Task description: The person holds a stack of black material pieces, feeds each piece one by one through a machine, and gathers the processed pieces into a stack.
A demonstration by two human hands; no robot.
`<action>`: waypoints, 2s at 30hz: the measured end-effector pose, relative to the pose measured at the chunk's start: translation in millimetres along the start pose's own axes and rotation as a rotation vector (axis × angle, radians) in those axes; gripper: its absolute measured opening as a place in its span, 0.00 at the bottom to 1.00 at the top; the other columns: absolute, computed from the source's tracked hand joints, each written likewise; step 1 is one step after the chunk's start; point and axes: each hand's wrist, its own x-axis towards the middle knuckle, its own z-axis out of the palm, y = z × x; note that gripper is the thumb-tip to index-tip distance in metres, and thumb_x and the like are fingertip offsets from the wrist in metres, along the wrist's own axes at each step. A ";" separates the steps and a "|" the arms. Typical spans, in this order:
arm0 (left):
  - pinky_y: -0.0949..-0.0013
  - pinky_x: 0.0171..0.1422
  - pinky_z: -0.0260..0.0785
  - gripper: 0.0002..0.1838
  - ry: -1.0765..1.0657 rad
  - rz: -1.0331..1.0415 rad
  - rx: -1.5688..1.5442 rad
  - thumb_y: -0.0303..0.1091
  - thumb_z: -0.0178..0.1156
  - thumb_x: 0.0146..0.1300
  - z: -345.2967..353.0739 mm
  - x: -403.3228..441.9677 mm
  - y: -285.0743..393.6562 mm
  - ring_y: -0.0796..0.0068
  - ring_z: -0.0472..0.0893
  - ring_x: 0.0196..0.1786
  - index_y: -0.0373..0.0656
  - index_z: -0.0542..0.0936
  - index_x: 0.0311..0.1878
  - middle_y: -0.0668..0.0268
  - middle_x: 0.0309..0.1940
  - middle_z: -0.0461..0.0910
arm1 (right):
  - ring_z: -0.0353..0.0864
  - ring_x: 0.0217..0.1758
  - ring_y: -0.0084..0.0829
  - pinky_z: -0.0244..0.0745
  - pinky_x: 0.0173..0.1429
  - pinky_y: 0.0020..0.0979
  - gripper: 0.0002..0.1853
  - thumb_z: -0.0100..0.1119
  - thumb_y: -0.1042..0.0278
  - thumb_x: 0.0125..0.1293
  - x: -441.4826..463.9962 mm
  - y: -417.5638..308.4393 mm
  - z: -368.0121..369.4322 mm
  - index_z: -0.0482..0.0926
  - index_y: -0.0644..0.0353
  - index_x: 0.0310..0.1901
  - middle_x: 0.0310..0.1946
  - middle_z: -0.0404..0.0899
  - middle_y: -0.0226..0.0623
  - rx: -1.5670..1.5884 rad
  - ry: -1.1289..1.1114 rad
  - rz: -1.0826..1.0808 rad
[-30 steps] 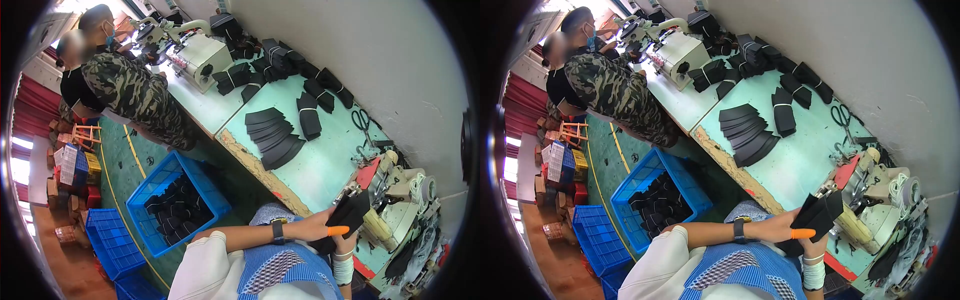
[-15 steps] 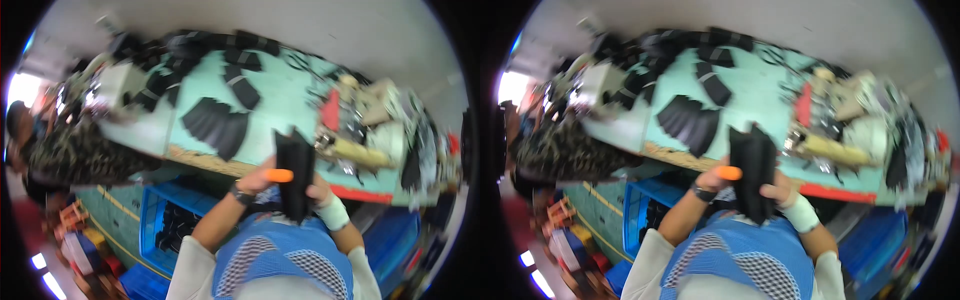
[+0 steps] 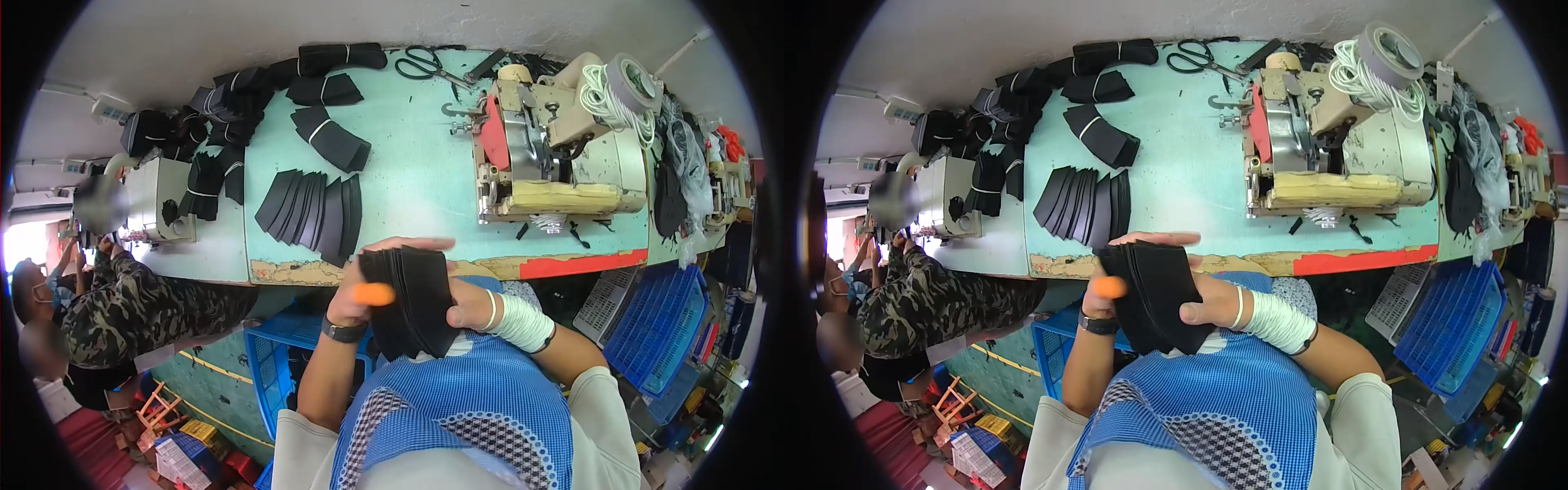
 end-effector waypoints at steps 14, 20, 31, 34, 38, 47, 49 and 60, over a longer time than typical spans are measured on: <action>0.58 0.61 0.74 0.32 0.145 -0.212 0.050 0.42 0.67 0.61 -2.7 23.9 14.0 0.60 0.79 0.59 0.33 0.71 0.63 0.50 0.62 0.72 | 0.80 0.52 0.34 0.77 0.57 0.35 0.41 0.69 0.42 0.57 20.5 8.3 5.9 0.68 0.66 0.61 0.49 0.77 0.43 0.356 0.146 0.010; 0.62 0.63 0.73 0.30 0.179 -0.301 0.151 0.39 0.66 0.60 2.7 9.7 13.8 0.63 0.80 0.57 0.33 0.73 0.63 0.49 0.55 0.79 | 0.80 0.55 0.44 0.78 0.59 0.52 0.48 0.68 0.33 0.52 4.9 19.8 -4.8 0.65 0.63 0.65 0.53 0.76 0.49 0.520 0.022 0.102; 0.60 0.61 0.75 0.24 0.230 -0.158 0.038 0.32 0.67 0.60 8.5 0.2 15.5 0.63 0.83 0.52 0.31 0.77 0.57 0.51 0.52 0.81 | 0.79 0.57 0.46 0.79 0.59 0.54 0.55 0.73 0.38 0.49 15.1 0.9 -0.3 0.56 0.63 0.70 0.59 0.71 0.50 0.317 0.002 0.228; 0.56 0.60 0.76 0.20 0.337 0.044 0.080 0.28 0.65 0.59 8.8 3.9 12.1 0.56 0.83 0.50 0.30 0.77 0.53 0.47 0.51 0.80 | 0.79 0.56 0.36 0.74 0.62 0.36 0.43 0.67 0.48 0.57 1.6 -17.2 -3.8 0.62 0.69 0.66 0.55 0.76 0.45 0.307 0.045 0.261; 0.48 0.68 0.68 0.25 0.165 0.114 0.212 0.41 0.54 0.69 7.2 17.6 1.9 0.47 0.73 0.65 0.34 0.72 0.63 0.40 0.64 0.69 | 0.79 0.52 0.28 0.72 0.60 0.29 0.25 0.62 0.63 0.62 -38.8 -37.1 -20.1 0.74 0.72 0.57 0.49 0.81 0.40 0.200 0.357 0.070; 0.77 0.51 0.71 0.15 -0.008 -0.709 0.498 0.30 0.55 0.71 46.4 105.6 -12.9 0.83 0.77 0.45 0.30 0.76 0.56 0.66 0.45 0.82 | 0.80 0.46 0.22 0.75 0.53 0.26 0.24 0.69 0.65 0.59 -122.8 -76.1 -42.7 0.76 0.70 0.54 0.43 0.83 0.38 -0.324 0.871 0.001; 0.78 0.49 0.72 0.16 0.055 -0.726 0.449 0.31 0.54 0.72 46.3 120.7 -28.9 0.83 0.78 0.44 0.30 0.76 0.55 0.64 0.45 0.82 | 0.80 0.46 0.22 0.75 0.53 0.26 0.24 0.70 0.65 0.59 -135.0 -78.4 -52.6 0.77 0.70 0.54 0.43 0.83 0.38 -0.260 0.921 -0.007; 0.77 0.41 0.74 0.13 0.237 -0.825 0.610 0.30 0.55 0.70 49.3 179.4 -57.1 0.79 0.82 0.37 0.27 0.81 0.46 0.61 0.39 0.84 | 0.81 0.48 0.29 0.73 0.56 0.28 0.30 0.70 0.52 0.59 -136.6 -84.0 -118.1 0.78 0.73 0.52 0.44 0.84 0.45 -0.105 0.862 0.092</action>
